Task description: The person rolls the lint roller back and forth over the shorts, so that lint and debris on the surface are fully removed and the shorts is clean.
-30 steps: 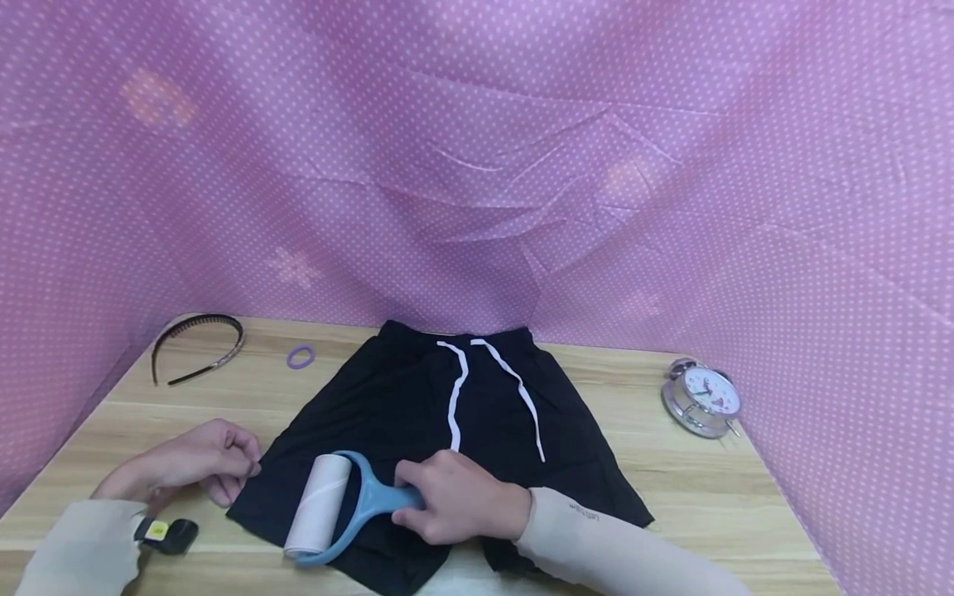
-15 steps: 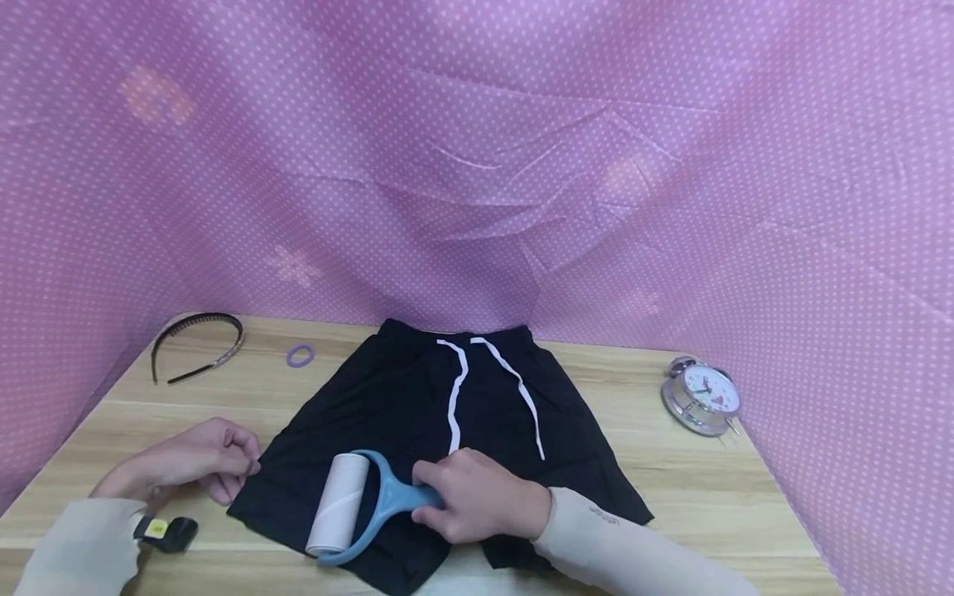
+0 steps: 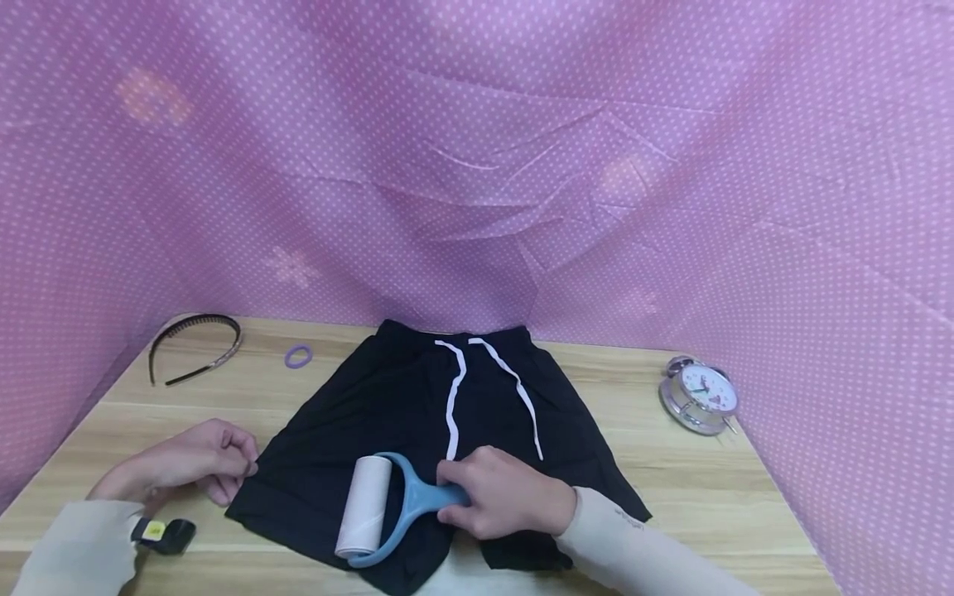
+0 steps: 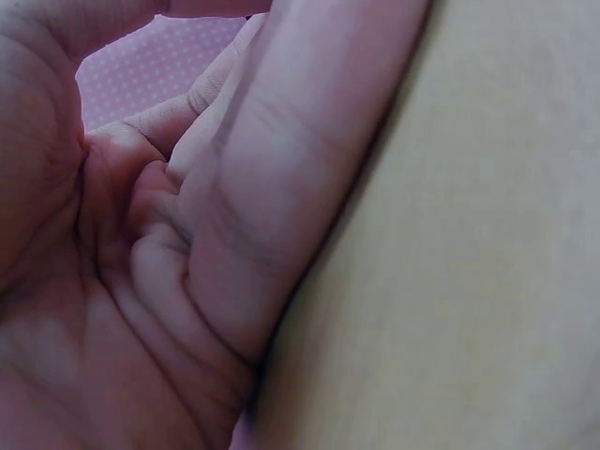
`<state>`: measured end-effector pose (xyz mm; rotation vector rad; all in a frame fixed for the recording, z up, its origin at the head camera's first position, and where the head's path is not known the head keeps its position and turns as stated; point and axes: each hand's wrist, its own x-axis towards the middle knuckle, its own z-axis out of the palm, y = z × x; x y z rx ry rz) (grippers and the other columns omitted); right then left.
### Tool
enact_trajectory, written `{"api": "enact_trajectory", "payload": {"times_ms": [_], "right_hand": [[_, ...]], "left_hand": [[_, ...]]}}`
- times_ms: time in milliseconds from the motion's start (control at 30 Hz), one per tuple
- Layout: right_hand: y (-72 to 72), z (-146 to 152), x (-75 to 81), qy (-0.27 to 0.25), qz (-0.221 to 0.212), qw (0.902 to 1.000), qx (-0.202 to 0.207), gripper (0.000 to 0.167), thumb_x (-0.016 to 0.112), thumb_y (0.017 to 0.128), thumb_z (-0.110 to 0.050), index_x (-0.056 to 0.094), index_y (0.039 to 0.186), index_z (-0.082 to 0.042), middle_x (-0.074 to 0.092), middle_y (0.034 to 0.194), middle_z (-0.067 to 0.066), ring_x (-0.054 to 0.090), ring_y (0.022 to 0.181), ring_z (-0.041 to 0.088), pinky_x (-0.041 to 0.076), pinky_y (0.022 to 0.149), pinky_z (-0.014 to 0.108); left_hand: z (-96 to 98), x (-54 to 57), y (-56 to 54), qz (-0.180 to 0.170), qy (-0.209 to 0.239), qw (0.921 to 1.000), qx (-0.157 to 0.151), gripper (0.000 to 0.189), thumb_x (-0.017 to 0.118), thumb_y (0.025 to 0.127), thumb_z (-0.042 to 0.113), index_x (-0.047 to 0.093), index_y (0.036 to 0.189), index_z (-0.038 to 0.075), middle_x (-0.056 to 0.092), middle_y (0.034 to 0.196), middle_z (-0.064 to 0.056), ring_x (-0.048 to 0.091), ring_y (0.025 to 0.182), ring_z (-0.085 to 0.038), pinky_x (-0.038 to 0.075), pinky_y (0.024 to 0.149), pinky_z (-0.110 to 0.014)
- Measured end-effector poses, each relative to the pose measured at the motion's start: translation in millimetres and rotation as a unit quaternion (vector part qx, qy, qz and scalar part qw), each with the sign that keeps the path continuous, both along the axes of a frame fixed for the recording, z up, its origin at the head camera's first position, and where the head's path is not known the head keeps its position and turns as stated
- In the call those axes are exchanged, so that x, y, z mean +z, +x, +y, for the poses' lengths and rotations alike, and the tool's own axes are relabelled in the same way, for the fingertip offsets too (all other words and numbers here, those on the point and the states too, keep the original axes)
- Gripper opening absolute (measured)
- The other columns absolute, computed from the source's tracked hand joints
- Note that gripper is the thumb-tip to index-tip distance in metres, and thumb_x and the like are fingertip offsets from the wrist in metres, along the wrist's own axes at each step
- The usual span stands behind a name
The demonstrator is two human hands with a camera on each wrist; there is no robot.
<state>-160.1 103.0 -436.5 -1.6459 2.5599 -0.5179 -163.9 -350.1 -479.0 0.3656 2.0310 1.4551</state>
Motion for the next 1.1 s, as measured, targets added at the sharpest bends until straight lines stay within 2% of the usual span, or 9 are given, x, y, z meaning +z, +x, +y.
{"api": "enact_trajectory", "payload": {"times_ms": [433,633,833,1100], "right_hand": [[-5.5,23.4,5.9,0.015,-0.046,0.9988,-0.009,0.017,0.073,0.089,-0.029,0.059,0.088,-0.019,0.033,0.059,-0.017,0.029,0.050,-0.013,0.025,0.046,0.006],[-9.3,33.7,6.6,0.008,-0.100,0.9947,-0.023,0.016,0.074,0.089,-0.026,0.060,0.086,-0.020,0.032,0.060,-0.018,0.028,0.050,-0.013,0.023,0.044,0.007],[-11.3,43.4,10.3,0.007,-0.110,0.9935,-0.029,0.017,0.074,0.087,-0.023,0.058,0.083,-0.020,0.031,0.060,-0.018,0.027,0.050,-0.013,0.023,0.044,0.008],[-11.7,56.6,13.1,0.025,-0.145,0.9876,-0.054,0.016,0.074,0.088,-0.023,0.058,0.085,-0.021,0.030,0.058,-0.017,0.026,0.045,-0.011,0.022,0.043,0.012]], "left_hand": [[-1.1,-0.8,-0.8,0.002,0.007,1.0000,-0.007,0.020,0.051,0.092,0.000,0.056,0.100,-0.018,0.067,0.074,0.003,0.067,0.065,-0.009,0.062,0.057,-0.032],[-0.7,-1.0,-1.0,0.002,-0.002,1.0000,-0.003,0.017,0.052,0.091,-0.001,0.059,0.099,-0.013,0.068,0.073,0.003,0.067,0.064,-0.010,0.062,0.057,-0.034],[-0.2,-0.8,-1.0,0.009,-0.006,0.9999,-0.002,0.017,0.052,0.090,0.000,0.059,0.099,-0.013,0.067,0.073,0.003,0.067,0.064,-0.011,0.062,0.057,-0.035],[0.0,-0.5,-0.8,0.011,-0.011,0.9999,-0.001,0.015,0.054,0.090,0.001,0.059,0.097,-0.012,0.067,0.073,0.002,0.066,0.063,-0.010,0.062,0.056,-0.036]]}}
